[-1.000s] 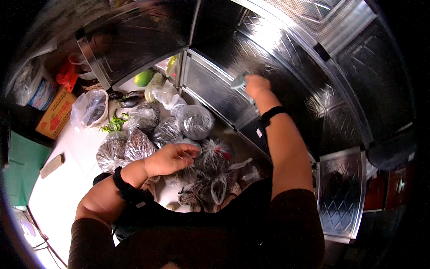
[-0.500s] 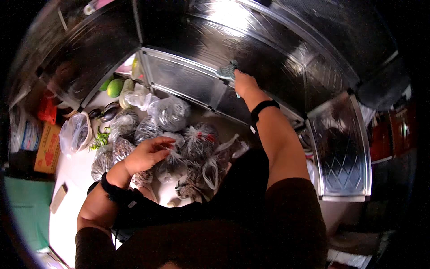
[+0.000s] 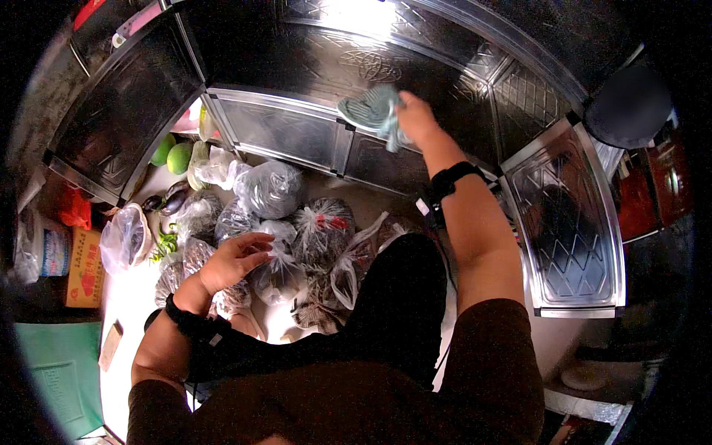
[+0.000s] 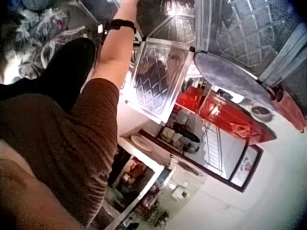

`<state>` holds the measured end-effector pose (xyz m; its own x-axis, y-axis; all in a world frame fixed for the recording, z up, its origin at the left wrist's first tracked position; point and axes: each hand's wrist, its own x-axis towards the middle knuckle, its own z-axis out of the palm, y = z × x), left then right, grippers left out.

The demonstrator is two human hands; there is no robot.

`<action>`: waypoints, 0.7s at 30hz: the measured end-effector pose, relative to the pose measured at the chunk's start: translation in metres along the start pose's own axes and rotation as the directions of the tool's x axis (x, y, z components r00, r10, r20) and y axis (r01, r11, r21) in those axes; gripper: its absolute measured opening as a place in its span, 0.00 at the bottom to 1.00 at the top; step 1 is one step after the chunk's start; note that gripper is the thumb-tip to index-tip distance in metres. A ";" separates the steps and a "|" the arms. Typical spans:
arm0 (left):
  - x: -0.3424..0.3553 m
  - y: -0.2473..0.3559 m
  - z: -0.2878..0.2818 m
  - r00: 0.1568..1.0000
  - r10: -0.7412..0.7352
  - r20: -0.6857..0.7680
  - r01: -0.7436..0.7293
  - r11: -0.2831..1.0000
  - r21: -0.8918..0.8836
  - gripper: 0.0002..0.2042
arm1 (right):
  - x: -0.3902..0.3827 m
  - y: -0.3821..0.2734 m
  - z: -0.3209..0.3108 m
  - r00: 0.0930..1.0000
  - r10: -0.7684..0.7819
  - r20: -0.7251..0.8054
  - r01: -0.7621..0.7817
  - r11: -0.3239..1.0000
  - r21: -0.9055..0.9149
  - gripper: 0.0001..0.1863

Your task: The person organizes various bagged food items into a metal storage cabinet, placing individual bags onto the shelves and checking the contents of one bag.

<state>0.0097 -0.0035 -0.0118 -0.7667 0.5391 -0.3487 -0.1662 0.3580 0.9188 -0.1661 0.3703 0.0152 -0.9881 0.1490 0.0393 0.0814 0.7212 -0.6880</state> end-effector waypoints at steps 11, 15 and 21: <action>0.012 -0.004 0.009 0.998 0.059 -0.024 -0.058 0.998 0.036 0.17 | 0.012 -0.116 0.032 0.970 -0.204 0.129 0.213 0.976 -0.055 0.18; 0.015 -0.007 0.009 1.000 0.029 0.005 -0.029 0.996 0.089 0.16 | 0.021 -0.099 0.113 0.966 -0.165 0.199 0.252 0.774 -0.581 0.18; 0.018 0.002 0.012 0.996 0.078 0.038 -0.080 0.995 0.066 0.16 | 0.030 -0.108 0.132 0.902 -0.396 0.173 0.431 0.796 -0.425 0.14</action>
<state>0.0031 0.0158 -0.0187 -0.7532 0.5937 -0.2831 -0.0632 0.3630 0.9296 -0.2216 0.2079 -0.0052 -0.9459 -0.2684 0.1825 -0.3056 0.9258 -0.2226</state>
